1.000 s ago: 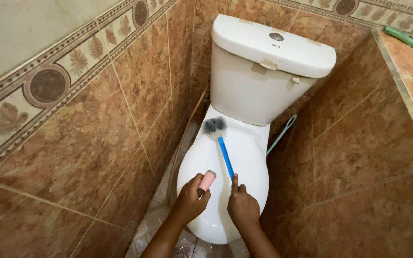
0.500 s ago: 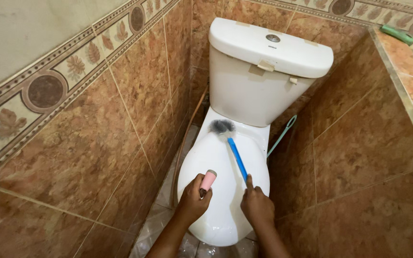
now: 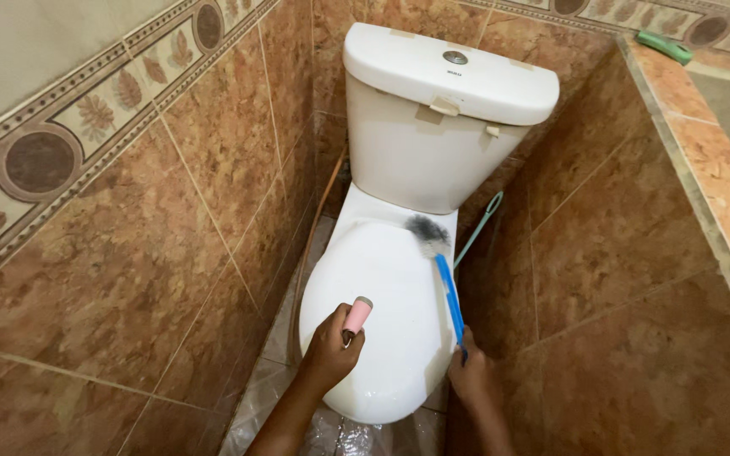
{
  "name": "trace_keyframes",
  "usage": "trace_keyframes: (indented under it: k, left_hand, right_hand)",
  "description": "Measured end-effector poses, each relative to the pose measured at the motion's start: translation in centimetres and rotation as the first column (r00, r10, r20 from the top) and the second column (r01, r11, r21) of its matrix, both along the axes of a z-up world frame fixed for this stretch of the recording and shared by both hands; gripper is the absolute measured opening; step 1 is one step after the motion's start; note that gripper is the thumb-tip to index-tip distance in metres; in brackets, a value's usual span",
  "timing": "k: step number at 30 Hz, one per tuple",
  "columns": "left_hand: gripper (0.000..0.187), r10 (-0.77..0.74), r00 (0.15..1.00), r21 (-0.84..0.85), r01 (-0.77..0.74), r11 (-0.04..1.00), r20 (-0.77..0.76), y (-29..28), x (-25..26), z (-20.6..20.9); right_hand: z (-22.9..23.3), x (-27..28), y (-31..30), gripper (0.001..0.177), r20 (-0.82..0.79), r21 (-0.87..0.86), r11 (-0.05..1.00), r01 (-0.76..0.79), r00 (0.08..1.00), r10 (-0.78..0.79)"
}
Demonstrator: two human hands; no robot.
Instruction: The person scrubs the closed toilet seat with a blue toilet brush while simultaneously spraying water from a handheld bidet sprayer. The person repeatedly rinses and scrubs the seat surface throughout the clip.
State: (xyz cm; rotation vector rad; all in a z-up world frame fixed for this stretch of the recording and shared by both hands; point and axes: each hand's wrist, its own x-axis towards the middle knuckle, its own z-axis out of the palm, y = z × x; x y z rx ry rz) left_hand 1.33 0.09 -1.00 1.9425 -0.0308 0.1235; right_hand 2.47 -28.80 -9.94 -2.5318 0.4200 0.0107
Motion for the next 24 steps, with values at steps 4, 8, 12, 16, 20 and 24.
trace_keyframes:
  k: [4, 8, 12, 16, 20, 24]
  left_hand:
    - [0.021, -0.020, 1.000, 0.017, 0.020, 1.000, 0.023, -0.3, -0.2, -0.2]
    - [0.021, -0.038, 0.999, 0.037, 0.037, 0.999, 0.024, -0.7, -0.3, -0.1]
    - [0.021, -0.043, 0.998, 0.066, 0.046, 0.997, -0.051, -0.9, -0.2, 0.1]
    - [0.021, -0.031, 0.999, 0.051, 0.031, 0.998, -0.007, -0.9, -0.1, -0.3]
    - [0.021, -0.018, 1.000, 0.044, 0.018, 0.999, 0.003, -0.8, 0.5, -0.8]
    - [0.024, 0.007, 0.995, 0.070, -0.015, 0.997, 0.104, -1.1, 0.6, -1.6]
  right_hand:
    - [-5.9, -0.6, -2.9, 0.052, 0.181, 0.309, 0.951, -0.014, 0.982, -0.044]
    - [-7.0, -1.0, -3.4, 0.051, 0.120, 0.354, 0.935, 0.004, 0.991, -0.050]
    - [-4.7, 0.2, -1.9, 0.048, 0.283, 0.351, 0.924, -0.152, 0.958, 0.050]
    - [1.5, 1.0, 1.1, 0.055, -0.024, 0.158, 0.987, -0.017, 1.000, 0.021]
    - [6.7, 1.3, 4.5, 0.058, -0.174, -0.084, 0.993, -0.078, 0.983, 0.063]
    - [7.6, 1.3, 8.1, 0.060, -0.238, -0.177, 0.958, -0.226, 0.954, 0.181]
